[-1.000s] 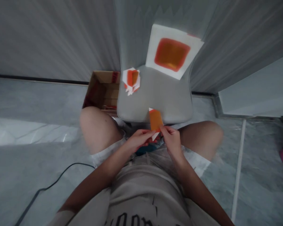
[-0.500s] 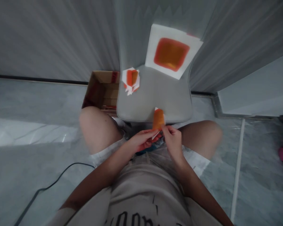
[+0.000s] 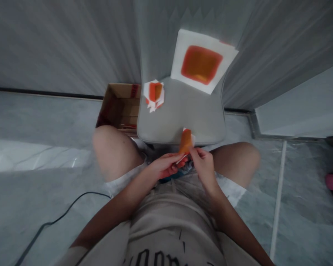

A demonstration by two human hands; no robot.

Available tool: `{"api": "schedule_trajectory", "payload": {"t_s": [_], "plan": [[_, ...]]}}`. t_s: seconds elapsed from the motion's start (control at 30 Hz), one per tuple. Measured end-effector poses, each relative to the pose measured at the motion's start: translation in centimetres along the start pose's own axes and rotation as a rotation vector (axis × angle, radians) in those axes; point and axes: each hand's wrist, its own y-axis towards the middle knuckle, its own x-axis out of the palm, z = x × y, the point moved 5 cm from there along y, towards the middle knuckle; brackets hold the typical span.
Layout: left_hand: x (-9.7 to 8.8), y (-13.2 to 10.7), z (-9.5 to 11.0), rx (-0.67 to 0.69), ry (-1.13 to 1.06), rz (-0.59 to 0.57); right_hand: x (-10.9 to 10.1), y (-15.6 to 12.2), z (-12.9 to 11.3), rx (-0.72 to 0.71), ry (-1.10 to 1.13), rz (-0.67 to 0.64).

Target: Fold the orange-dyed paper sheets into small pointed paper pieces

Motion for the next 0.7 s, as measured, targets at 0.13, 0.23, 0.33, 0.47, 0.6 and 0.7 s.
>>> {"api": "schedule_trajectory", "payload": {"t_s": [0.13, 0.23, 0.33, 0.47, 0.6, 0.7], "plan": [[-0.2, 0.1, 0.0, 0.018, 0.018, -0.006, 0.0, -0.1, -0.1, -0.019, -0.003, -0.019], [-0.3, 0.1, 0.1, 0.034, 0.061, -0.004, 0.0, -0.2, 0.0, -0.013, 0.054, -0.007], [-0.3, 0.0, 0.4, 0.063, 0.092, 0.018, 0.2, -0.2, 0.3, 0.029, 0.107, -0.010], [-0.4, -0.3, 0.9, 0.112, 0.131, 0.047, 0.7, 0.0, 0.9, 0.156, 0.192, -0.093], [-0.7, -0.7, 1.2, 0.120, 0.198, 0.060, 0.9, 0.3, 1.0, 0.179, 0.215, -0.125], [-1.1, -0.9, 1.3, 0.122, 0.261, 0.078, 1.0, 0.2, 0.8, 0.124, 0.182, -0.145]]}}
